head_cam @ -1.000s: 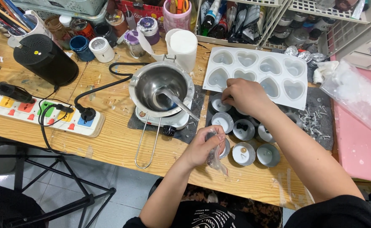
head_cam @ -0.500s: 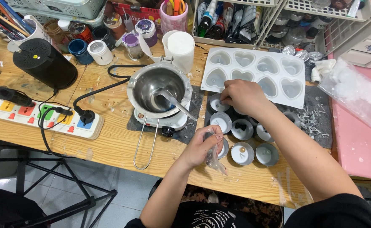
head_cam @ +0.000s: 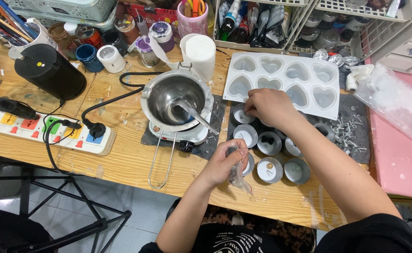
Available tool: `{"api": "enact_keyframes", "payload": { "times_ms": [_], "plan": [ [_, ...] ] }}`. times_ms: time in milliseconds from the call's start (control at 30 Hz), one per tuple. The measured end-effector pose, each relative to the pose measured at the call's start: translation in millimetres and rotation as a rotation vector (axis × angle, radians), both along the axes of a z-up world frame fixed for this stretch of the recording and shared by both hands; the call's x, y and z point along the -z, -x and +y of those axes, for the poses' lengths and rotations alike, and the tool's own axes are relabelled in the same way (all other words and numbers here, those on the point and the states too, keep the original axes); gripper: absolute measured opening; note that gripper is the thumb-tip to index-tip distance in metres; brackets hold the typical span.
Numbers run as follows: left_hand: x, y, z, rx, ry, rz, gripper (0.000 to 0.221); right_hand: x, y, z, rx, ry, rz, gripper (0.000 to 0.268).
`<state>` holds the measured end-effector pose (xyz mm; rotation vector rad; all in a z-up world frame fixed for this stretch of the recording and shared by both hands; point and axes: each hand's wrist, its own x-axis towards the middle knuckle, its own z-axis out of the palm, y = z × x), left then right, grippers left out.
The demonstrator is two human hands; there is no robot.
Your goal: Placing decorative beads and objects into candle containers using tweezers.
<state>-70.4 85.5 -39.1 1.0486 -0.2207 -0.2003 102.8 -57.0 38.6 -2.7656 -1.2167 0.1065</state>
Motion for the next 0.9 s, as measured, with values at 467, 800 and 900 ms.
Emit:
{"api": "enact_keyframes", "payload": {
  "times_ms": [467,800,900],
  "plan": [
    [-3.3,0.7,0.1,0.008,-0.006,0.023,0.024,6.4,-5.9,-0.7,0.001,-0.034,0.076,0.004],
    [5.7,-5.2,-2.9,-0.091,-0.040,0.069,0.022,-33.5,2.1,-50.8,-0.048,-0.423,0.180,0.014],
    [-4.4,-5.0,-7.1,-0.123,-0.060,0.166,0.022,-60.6,33.8,-80.5,0.145,-0.568,0.230,0.012]
  ]
}}
